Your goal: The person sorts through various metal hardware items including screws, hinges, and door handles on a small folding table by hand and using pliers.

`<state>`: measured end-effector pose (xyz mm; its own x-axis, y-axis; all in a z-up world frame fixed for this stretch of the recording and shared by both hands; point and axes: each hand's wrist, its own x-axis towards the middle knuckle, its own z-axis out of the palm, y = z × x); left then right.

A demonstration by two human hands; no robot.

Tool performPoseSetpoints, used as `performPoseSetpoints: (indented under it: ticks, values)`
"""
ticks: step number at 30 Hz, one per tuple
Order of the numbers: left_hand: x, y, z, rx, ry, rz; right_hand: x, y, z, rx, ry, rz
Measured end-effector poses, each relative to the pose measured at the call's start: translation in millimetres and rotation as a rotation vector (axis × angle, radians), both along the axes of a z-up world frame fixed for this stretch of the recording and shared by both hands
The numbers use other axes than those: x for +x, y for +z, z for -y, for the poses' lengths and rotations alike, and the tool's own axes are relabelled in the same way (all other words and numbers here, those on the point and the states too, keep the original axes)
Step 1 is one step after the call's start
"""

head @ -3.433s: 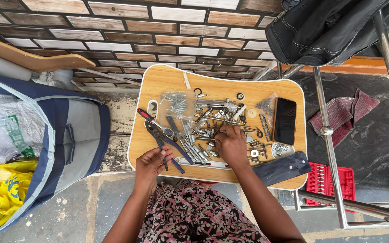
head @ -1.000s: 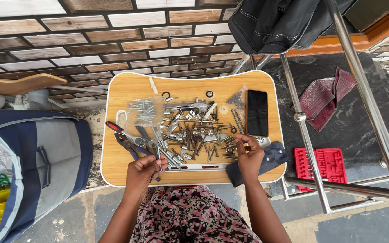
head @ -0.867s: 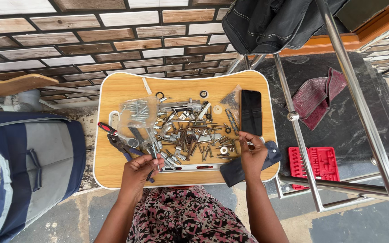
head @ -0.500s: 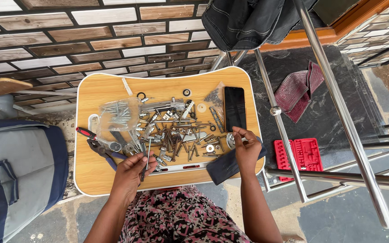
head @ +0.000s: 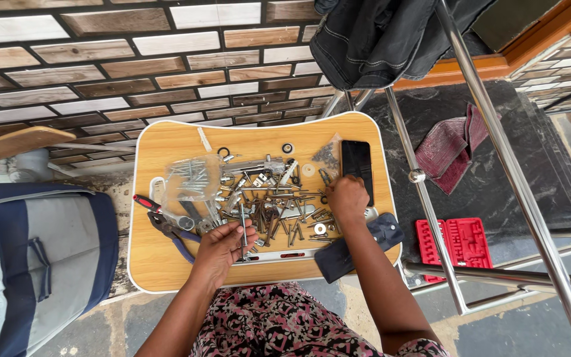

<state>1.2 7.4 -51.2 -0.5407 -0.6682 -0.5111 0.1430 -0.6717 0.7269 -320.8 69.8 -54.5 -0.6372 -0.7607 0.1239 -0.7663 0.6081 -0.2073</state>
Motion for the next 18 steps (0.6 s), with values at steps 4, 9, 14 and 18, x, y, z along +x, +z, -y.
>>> performPoseSetpoints:
  ticks: [4,9,14,18]
  values:
    - [5.4,-4.6,1.6,0.003,0.01,-0.006,2.4,1.3,1.7,-0.014,0.035,0.001]
    - [3.9,-11.5,1.7,0.036,0.02,-0.036,27.2,45.3,-6.4,-0.189,0.036,0.107]
    - [-7.5,-12.2,-10.2,0.041,0.024,-0.062,87.7,77.9,-26.3,-0.397,0.272,0.654]
    - [-12.6,-11.9,-23.5,0.027,0.022,-0.091,142.3,73.3,-33.4,-0.292,0.305,0.797]
